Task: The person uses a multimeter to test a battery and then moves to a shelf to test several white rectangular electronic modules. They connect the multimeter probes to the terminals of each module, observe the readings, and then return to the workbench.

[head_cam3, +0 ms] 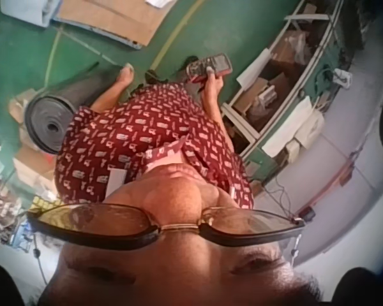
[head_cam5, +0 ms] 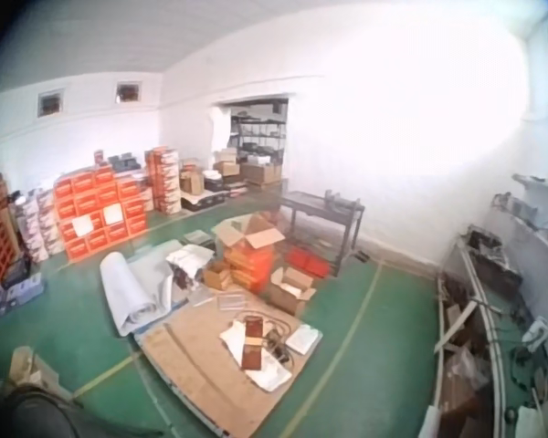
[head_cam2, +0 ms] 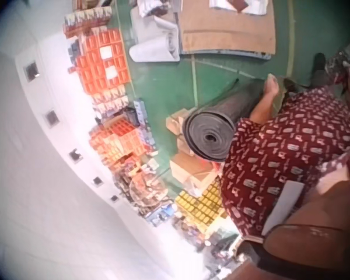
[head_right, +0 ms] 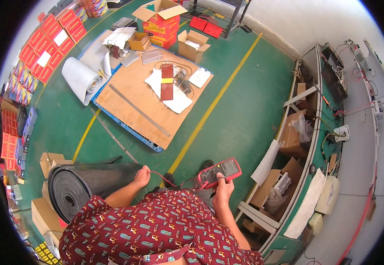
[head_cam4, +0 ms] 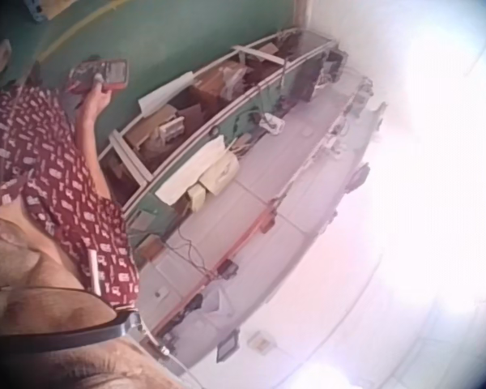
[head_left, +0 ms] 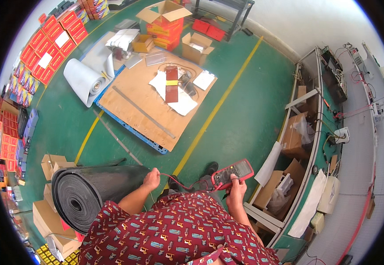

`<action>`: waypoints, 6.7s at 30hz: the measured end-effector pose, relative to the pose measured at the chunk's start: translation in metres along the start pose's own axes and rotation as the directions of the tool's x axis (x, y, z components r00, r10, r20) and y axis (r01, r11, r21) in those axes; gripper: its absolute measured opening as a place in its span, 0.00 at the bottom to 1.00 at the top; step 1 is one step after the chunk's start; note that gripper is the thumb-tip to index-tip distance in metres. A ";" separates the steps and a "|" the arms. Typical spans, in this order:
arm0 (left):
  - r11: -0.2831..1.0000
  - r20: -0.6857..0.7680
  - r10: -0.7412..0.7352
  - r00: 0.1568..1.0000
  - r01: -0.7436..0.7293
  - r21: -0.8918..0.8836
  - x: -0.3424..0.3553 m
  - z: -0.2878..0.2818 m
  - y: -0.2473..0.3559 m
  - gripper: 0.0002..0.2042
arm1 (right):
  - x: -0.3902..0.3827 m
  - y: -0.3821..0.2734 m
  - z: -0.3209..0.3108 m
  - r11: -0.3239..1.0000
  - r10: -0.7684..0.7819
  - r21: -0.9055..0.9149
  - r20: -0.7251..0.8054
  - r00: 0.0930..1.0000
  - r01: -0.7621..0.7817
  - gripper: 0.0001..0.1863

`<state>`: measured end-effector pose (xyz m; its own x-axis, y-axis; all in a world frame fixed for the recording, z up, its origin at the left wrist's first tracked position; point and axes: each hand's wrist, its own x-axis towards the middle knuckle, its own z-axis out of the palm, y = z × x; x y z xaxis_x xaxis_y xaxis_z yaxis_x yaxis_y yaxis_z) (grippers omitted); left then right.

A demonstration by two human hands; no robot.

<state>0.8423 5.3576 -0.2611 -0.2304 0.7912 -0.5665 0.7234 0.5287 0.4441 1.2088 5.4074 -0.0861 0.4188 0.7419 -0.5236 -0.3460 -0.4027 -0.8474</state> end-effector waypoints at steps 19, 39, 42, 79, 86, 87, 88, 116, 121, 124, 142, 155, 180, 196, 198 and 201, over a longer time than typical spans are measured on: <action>0.989 -0.142 0.102 0.985 -0.115 -0.090 0.101 -0.003 0.238 0.08 | 0.239 -0.132 0.002 0.994 0.031 0.100 0.142 0.989 -0.046 0.10; 0.984 -0.274 -0.018 0.961 -0.031 -0.173 0.333 -0.059 0.280 0.21 | 0.407 -0.205 0.239 0.941 0.256 -0.292 0.297 0.920 -0.168 0.11; 0.990 -0.390 -0.102 0.915 0.052 -0.134 0.362 -0.094 0.312 0.21 | 0.417 -0.207 0.279 0.915 0.335 -0.348 0.367 0.868 -0.206 0.11; 0.885 0.017 -0.102 0.995 0.098 -0.454 0.423 -0.085 0.462 0.33 | 0.656 -0.179 0.427 0.472 0.882 -0.774 0.417 0.221 -0.422 0.14; 0.815 0.142 -0.420 0.896 0.441 -0.376 0.424 -0.057 0.369 0.40 | 0.689 -0.166 0.430 0.461 0.884 -0.794 0.372 0.282 -0.396 0.13; 0.811 0.103 -0.440 0.892 0.444 -0.380 0.433 -0.047 0.350 0.41 | 0.692 -0.160 0.430 0.463 0.882 -0.794 0.368 0.295 -0.394 0.13; 0.806 0.063 -0.462 0.885 0.448 -0.388 0.442 -0.036 0.334 0.42 | 0.697 -0.152 0.432 0.464 0.880 -0.796 0.363 0.307 -0.388 0.13; 0.819 -0.379 -0.573 0.727 0.496 -0.288 0.827 0.036 0.142 0.54 | 0.751 0.072 0.493 0.463 0.856 -0.883 0.423 0.298 -0.078 0.16; 0.785 -0.294 -0.620 0.728 0.584 -0.209 0.843 0.030 0.136 0.51 | 0.758 0.102 0.505 0.498 0.839 -0.865 0.499 0.218 0.063 0.18; 0.809 -0.381 -0.588 0.714 0.513 -0.287 0.845 0.029 0.128 0.36 | 0.745 0.102 0.521 0.526 0.823 -0.844 0.536 0.188 0.105 0.16; 0.523 -0.495 -0.837 0.231 0.604 -0.602 0.824 0.014 0.029 0.42 | 0.745 0.171 0.549 0.596 0.790 -0.754 0.613 -0.031 0.275 0.15; 0.826 -0.741 -0.563 0.366 0.225 -0.517 0.841 0.028 0.016 0.14 | 0.752 0.182 0.551 0.637 0.760 -0.721 0.646 -0.066 0.274 0.17; 0.989 -0.452 -0.030 0.891 0.092 0.116 0.981 -0.029 0.128 0.58 | 0.745 0.167 0.525 0.690 0.711 -0.699 0.703 0.007 0.188 0.19; 0.956 -0.378 -0.291 0.879 0.280 -0.085 0.977 -0.063 0.072 0.64 | 0.745 0.164 0.519 0.725 0.687 -0.679 0.726 -0.045 0.119 0.20; 0.951 -0.330 -0.307 0.892 0.297 -0.084 0.973 -0.074 0.080 0.62 | 0.746 0.165 0.517 0.731 0.678 -0.671 0.734 -0.024 0.121 0.20; 0.947 -0.362 -0.311 0.879 0.321 -0.035 0.972 -0.077 0.083 0.59 | 0.750 0.166 0.520 0.747 0.659 -0.654 0.752 -0.006 0.121 0.19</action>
<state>0.6280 6.1939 -0.7214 -0.6633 0.6421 -0.3845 0.5880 0.7649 0.2630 1.0289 6.1752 -0.5735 -0.8620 0.1329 -0.4893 0.3414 -0.5613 -0.7539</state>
